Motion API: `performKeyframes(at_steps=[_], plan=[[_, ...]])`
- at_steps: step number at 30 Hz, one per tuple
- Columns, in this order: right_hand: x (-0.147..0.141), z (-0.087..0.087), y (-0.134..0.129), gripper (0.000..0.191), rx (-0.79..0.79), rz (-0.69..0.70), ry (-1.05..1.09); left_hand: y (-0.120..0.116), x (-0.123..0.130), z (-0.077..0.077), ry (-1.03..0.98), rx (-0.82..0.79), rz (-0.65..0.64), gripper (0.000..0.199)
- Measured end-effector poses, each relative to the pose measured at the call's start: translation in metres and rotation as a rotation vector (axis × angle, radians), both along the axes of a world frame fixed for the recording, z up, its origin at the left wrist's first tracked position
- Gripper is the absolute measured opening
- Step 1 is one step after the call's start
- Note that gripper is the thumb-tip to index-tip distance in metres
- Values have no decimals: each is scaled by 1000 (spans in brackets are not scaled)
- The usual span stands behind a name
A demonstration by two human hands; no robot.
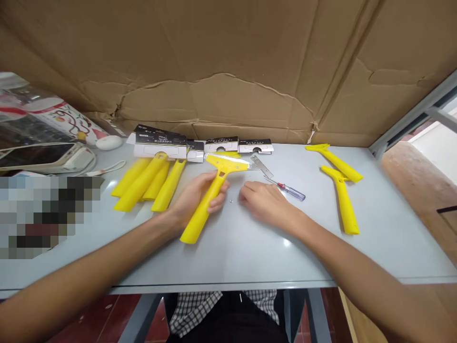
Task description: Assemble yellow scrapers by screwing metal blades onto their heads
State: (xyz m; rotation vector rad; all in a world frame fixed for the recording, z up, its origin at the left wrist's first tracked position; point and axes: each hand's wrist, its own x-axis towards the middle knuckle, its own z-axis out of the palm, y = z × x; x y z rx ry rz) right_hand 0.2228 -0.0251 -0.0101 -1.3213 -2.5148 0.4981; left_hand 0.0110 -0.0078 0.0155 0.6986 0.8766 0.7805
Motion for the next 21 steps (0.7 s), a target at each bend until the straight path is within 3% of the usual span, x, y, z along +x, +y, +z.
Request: performKeyframes(at_steps=[10,15,21], plan=[[16,-6,3,16,5,40,270,-6,-4,-9,-14,-24,-121,36],[20,-8,7,15,68,24,356,-8,-2,-9,-80,-47,-43,22],[25,-1,9,14,92,-57,478,-12,0,-8,-84,-77,-20,49]])
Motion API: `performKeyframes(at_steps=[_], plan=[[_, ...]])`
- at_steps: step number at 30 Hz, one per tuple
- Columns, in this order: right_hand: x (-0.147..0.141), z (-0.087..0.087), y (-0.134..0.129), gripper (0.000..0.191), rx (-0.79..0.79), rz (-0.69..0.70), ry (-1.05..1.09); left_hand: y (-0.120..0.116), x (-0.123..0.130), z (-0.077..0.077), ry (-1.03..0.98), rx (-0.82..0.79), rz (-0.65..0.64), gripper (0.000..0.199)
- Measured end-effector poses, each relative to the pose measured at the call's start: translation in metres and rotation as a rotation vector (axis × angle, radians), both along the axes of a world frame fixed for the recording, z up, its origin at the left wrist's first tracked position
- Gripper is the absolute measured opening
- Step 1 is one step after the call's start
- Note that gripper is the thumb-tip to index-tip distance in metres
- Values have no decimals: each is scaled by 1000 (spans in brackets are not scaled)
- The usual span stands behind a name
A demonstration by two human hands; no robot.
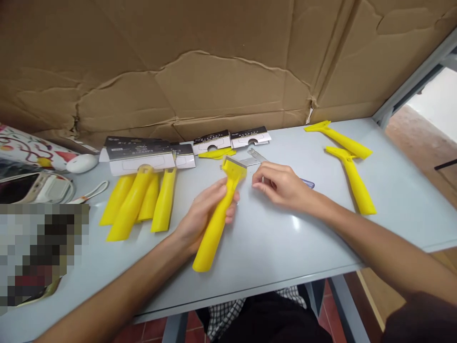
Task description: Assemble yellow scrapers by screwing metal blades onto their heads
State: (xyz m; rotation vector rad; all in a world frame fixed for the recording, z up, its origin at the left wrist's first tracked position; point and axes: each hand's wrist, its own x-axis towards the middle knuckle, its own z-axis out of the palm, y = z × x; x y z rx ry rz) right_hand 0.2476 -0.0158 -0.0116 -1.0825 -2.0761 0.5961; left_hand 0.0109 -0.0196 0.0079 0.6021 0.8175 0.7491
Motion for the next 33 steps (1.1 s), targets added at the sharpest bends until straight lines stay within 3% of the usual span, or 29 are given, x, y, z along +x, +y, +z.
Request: performKeyframes(at_steps=[3,7,13,19,27,33], plan=[[2,6,1,18,-71,-71,170,-3,0,3,-21,-32,14,42],[2,13,1,34,-331,-139,468,-7,0,7,-51,-71,38,34],[-1,16,1,41,-450,-120,724,-16,5,4,71,78,-34,34],[-4,15,2,37,-417,-107,734,-19,7,-3,255,248,-15,50],[-15,17,-6,42,-387,-127,558,-27,10,1,459,477,125,45],[-23,7,-12,30,-260,-152,509,-32,11,-6,453,491,101,44]])
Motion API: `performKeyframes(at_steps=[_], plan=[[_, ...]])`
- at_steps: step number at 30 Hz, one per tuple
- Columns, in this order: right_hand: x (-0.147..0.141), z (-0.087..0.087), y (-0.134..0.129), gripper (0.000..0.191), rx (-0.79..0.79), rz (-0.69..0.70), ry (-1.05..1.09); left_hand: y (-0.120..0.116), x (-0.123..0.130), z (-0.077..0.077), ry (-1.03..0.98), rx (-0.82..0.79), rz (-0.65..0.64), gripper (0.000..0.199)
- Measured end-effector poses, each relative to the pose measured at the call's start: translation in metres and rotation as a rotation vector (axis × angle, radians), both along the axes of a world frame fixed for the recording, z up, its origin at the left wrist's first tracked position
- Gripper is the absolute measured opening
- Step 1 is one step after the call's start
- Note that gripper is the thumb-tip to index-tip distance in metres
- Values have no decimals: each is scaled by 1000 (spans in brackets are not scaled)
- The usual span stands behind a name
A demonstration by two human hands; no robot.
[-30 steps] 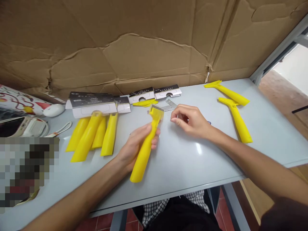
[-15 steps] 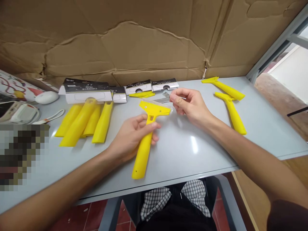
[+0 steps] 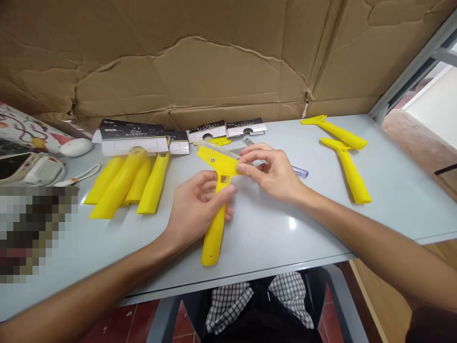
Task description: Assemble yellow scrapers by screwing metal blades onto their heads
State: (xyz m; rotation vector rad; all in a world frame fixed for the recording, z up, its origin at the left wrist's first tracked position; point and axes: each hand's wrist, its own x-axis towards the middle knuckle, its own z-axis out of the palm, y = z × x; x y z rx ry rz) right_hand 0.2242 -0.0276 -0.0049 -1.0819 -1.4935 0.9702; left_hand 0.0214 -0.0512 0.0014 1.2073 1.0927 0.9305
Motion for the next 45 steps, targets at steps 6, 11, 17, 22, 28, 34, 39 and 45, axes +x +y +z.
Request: performKeyframes(at_steps=[6,11,17,22,28,34,39,45], plan=[[0,-2,-1,23,27,-28,0,-1,0,-1,-26,13,-1,45],[2,-2,1,20,28,-17,-13,-1,0,-3,-31,11,-3,45],[1,-3,-2,17,94,-8,-53,-4,0,-6,-52,9,-8,43],[-2,-6,-4,17,148,-33,-90,-3,2,-5,-64,-1,3,43],[-4,-6,-7,15,187,-76,-120,-4,1,-5,-67,-6,-8,44],[-3,3,-5,19,23,-65,-35,-1,1,-4,-66,-23,-3,46],[-2,7,-3,22,-143,-23,174,3,1,-5,-61,-29,-12,46],[0,6,-1,35,-281,43,320,12,-6,8,33,43,-65,50]])
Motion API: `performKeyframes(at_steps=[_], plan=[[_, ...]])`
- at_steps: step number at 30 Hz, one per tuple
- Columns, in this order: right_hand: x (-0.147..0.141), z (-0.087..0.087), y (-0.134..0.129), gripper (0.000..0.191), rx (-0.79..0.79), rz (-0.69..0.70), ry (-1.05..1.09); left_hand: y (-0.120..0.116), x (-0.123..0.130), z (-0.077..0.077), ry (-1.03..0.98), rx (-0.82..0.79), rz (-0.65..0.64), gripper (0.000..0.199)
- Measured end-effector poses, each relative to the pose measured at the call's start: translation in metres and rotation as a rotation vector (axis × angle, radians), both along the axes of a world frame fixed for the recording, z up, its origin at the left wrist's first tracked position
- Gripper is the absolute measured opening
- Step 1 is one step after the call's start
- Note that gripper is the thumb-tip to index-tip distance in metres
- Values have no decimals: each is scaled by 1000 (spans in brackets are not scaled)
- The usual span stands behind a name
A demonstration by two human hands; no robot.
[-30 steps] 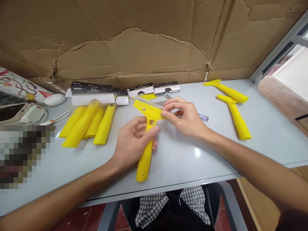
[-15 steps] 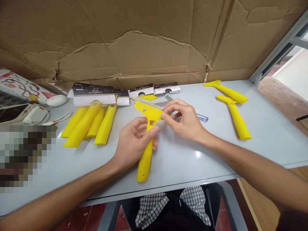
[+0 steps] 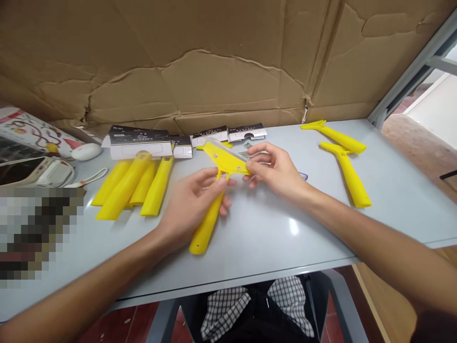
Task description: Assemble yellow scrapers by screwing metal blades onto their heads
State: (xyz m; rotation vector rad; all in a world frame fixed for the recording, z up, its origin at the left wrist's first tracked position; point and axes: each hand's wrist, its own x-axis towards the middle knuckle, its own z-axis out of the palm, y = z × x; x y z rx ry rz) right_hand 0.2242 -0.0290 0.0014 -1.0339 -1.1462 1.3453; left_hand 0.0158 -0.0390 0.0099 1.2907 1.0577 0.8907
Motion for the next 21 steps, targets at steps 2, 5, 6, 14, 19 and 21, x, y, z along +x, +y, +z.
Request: performKeyframes(at_steps=[2,5,6,14,19,21], plan=[[0,-1,1,35,-1,-15,55,4,-5,6,58,47,1,59],[0,-1,2,36,-7,-43,94,10,-13,10,202,194,12,76],[0,-1,2,36,-10,-49,97,12,-15,11,266,270,14,77],[1,-13,9,32,-6,-42,-136,25,-24,10,503,582,112,57],[-5,-29,-4,27,593,119,-912,36,-31,12,641,684,181,55],[-13,-32,-13,31,696,193,-1048,40,-33,10,688,715,177,54]])
